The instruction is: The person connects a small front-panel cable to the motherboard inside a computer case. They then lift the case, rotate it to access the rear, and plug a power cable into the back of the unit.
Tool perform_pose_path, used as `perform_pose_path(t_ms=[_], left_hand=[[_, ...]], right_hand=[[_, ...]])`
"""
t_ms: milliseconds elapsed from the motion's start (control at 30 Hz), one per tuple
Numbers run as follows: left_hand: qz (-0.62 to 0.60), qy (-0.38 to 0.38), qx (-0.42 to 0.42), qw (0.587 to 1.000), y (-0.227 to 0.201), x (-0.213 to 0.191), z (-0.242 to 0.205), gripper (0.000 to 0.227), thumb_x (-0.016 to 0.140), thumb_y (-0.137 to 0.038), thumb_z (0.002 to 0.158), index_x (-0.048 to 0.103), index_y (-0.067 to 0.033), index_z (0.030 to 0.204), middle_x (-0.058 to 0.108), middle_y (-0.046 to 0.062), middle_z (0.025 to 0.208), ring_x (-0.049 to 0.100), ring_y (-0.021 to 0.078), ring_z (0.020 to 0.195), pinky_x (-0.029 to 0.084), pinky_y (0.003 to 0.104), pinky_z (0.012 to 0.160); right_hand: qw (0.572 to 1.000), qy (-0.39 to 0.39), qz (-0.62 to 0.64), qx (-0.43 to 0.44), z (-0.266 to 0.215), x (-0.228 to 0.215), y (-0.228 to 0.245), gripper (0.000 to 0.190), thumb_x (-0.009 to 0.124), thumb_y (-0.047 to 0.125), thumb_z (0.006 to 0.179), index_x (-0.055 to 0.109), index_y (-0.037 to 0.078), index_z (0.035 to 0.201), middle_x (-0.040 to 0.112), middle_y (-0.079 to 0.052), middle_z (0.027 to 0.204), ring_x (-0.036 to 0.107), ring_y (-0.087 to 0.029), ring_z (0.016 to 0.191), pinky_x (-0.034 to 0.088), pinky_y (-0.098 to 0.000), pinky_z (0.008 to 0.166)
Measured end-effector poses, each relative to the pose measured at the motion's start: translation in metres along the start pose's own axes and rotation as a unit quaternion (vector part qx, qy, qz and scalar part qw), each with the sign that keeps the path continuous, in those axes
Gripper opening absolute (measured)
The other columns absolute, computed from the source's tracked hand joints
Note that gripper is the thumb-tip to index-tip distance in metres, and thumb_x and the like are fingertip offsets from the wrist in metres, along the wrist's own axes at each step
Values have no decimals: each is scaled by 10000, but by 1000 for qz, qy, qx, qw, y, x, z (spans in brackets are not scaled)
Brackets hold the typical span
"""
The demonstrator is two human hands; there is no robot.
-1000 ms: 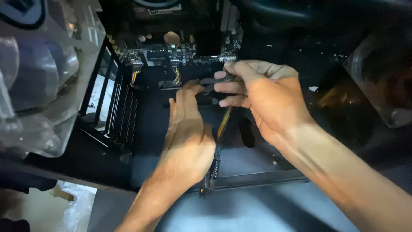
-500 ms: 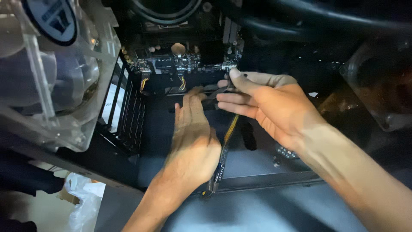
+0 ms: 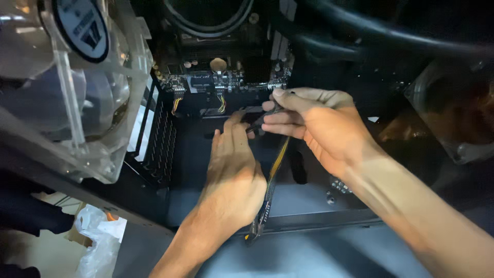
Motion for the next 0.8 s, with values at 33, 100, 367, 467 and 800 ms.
perform_pose_path(t_ms=[33,100,367,467,800], left_hand=[[1,-1,0,1000,0,0,-1,601,419,13,735,410,79,1332,415,281,1461,477,460,1297,322,612,1131],[33,-29,35,998,-4,-3,-3,698,452,32,705,391,125,1395,434,287,1434,496,477,1225,370,588,1100],[-10,-38,3,999,-4,-4,1,746,467,22,679,351,125,1409,464,252,1319,527,396,1066,401,471,1047],[-48,-37,-15,998,-4,-7,2,745,430,50,661,361,102,1401,472,223,1296,525,377,1073,416,454,1046],[-15,-42,-8,999,1,-5,-2,644,431,-3,720,399,112,1353,472,281,1341,519,444,1127,398,490,1052]], right_hand=[[1000,1,0,-1,0,1,1,218,693,49,911,733,-105,1060,768,-243,1007,722,-288,786,682,-387,827],[1000,1,3,-1,-2,2,4,211,701,41,903,730,-116,1041,764,-249,997,712,-282,769,685,-397,830],[999,24,0,37,-13,2,5,279,637,86,931,701,-101,1129,761,-243,1167,739,-332,974,655,-438,955],[997,39,-33,54,-18,2,10,308,610,128,953,701,-110,1125,756,-245,1140,753,-356,1023,647,-455,1006],[1000,19,-18,11,-6,3,-4,196,661,104,973,738,-61,1046,772,-210,1019,728,-289,844,673,-455,781]])
Point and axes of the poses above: each hand's wrist, its own z-axis towards the middle knuckle, its own x-axis out of the palm, y = z × x, the point moved 5 cm from there along z, towards the middle knuckle
